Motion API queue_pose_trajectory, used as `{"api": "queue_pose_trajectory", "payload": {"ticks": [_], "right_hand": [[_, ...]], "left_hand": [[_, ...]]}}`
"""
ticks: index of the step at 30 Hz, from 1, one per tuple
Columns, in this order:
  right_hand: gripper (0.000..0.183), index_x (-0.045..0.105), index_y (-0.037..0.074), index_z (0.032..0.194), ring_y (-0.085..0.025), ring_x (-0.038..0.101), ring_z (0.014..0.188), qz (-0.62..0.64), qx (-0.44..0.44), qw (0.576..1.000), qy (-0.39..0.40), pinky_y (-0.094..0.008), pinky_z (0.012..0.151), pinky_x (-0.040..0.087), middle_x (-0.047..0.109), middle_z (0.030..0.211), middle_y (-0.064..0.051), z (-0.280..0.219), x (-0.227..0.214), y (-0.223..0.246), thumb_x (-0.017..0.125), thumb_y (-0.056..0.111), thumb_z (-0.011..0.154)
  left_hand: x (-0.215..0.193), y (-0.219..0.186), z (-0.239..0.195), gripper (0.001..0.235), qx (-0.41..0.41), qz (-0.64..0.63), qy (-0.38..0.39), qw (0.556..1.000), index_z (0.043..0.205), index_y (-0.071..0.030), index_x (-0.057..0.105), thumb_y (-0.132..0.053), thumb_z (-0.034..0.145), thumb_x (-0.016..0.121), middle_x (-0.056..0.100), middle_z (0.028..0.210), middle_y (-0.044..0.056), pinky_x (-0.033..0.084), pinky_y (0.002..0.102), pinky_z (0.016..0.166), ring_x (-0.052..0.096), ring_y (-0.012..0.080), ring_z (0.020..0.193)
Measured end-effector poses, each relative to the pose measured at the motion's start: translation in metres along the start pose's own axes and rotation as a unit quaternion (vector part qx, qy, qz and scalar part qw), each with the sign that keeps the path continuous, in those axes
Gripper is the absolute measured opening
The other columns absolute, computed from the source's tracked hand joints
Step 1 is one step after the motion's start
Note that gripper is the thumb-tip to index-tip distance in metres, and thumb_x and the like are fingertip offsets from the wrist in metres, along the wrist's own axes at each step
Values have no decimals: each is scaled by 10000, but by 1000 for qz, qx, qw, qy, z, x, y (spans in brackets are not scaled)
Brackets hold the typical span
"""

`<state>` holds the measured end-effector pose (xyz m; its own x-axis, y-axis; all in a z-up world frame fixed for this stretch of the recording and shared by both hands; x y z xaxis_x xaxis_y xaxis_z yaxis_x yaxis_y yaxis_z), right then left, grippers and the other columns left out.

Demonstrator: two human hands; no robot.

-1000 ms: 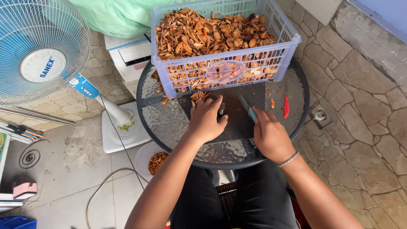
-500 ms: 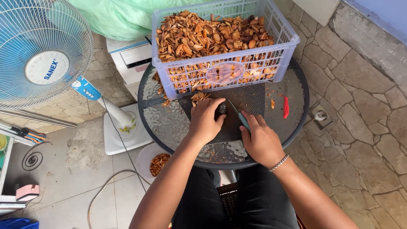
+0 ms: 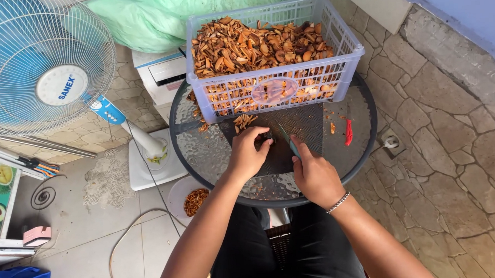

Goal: The person is sitting and cutting small, light-colored vegetables into thin slices on a black cutting board. They use a knife to slice the vegetables and then transfer the cut pieces into a white plastic crate filled with similar cut vegetables.

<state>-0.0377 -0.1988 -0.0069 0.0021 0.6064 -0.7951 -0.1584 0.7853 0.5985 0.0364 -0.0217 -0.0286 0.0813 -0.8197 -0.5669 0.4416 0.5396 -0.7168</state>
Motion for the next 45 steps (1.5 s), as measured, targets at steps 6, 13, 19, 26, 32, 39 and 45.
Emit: {"api": "queue_pose_trajectory", "payload": {"ticks": [6, 13, 19, 26, 32, 39, 45], "right_hand": [[548, 401, 151, 1558, -568, 700, 892, -10, 1, 1000, 1, -629, 605, 610, 653, 1210, -349, 0, 2, 2, 436, 185, 1013], [558, 395, 174, 1565, -565, 705, 871, -6, 4, 1000, -3, -629, 593, 609, 655, 1206, -352, 0, 2, -1, 433, 189, 1009], [556, 397, 172, 1563, -555, 712, 859, -3, -3, 1000, -1, -610, 585, 616, 661, 1200, -345, 0, 1, -2, 429, 180, 1009], [557, 401, 168, 1560, -565, 708, 842, -1, -11, 1000, -8, -623, 581, 605, 670, 1177, -348, 1, 8, -6, 439, 187, 1005], [559, 391, 155, 1562, -578, 702, 845, 0, -15, 1000, -6, -633, 587, 605, 676, 1145, -358, 0, 16, -6, 446, 183, 1006], [558, 397, 172, 1555, -573, 704, 839, -7, -14, 1000, -18, -634, 609, 597, 691, 1120, -330, 0, 20, -7, 451, 197, 1001], [561, 395, 186, 1555, -570, 704, 846, -15, -14, 999, -24, -638, 626, 600, 692, 1130, -322, -1, 22, -5, 460, 196, 998]], "left_hand": [[4, -6, 5, 276, 11, -42, 31, 999, 1205, -7, 699, -30, 930, 705, 723, 1080, 232, 610, 477, 853, 711, 426, 1052], [10, -5, 6, 298, 25, -9, 42, 999, 1256, -65, 682, -74, 959, 689, 710, 1151, 158, 586, 449, 917, 713, 351, 1090], [6, -8, 7, 262, 34, -12, 15, 999, 1197, -7, 690, -23, 936, 712, 703, 1131, 219, 597, 501, 891, 707, 423, 1068], [5, -7, 4, 191, 26, -64, -2, 998, 1145, -45, 756, -33, 968, 685, 724, 1124, 213, 597, 508, 898, 701, 439, 1084], [6, 0, 2, 177, -3, -83, -23, 996, 1118, -29, 770, -30, 947, 724, 741, 1093, 230, 606, 498, 872, 706, 448, 1065], [6, -1, 4, 238, -16, -84, -27, 996, 1156, -3, 758, -15, 918, 755, 735, 1117, 252, 618, 474, 869, 705, 450, 1076], [8, 0, 4, 235, -16, -88, -37, 995, 1157, 1, 750, -37, 926, 762, 733, 1106, 249, 622, 483, 856, 703, 446, 1074]]}}
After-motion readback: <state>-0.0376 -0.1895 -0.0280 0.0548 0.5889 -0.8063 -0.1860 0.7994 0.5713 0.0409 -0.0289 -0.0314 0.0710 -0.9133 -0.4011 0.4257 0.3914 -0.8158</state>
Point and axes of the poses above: each hand's wrist, its own z-axis towards the middle knuckle, its own x-axis out of the palm, y = z × x, the point moved 4 cm from there along z, towards the middle knuckle
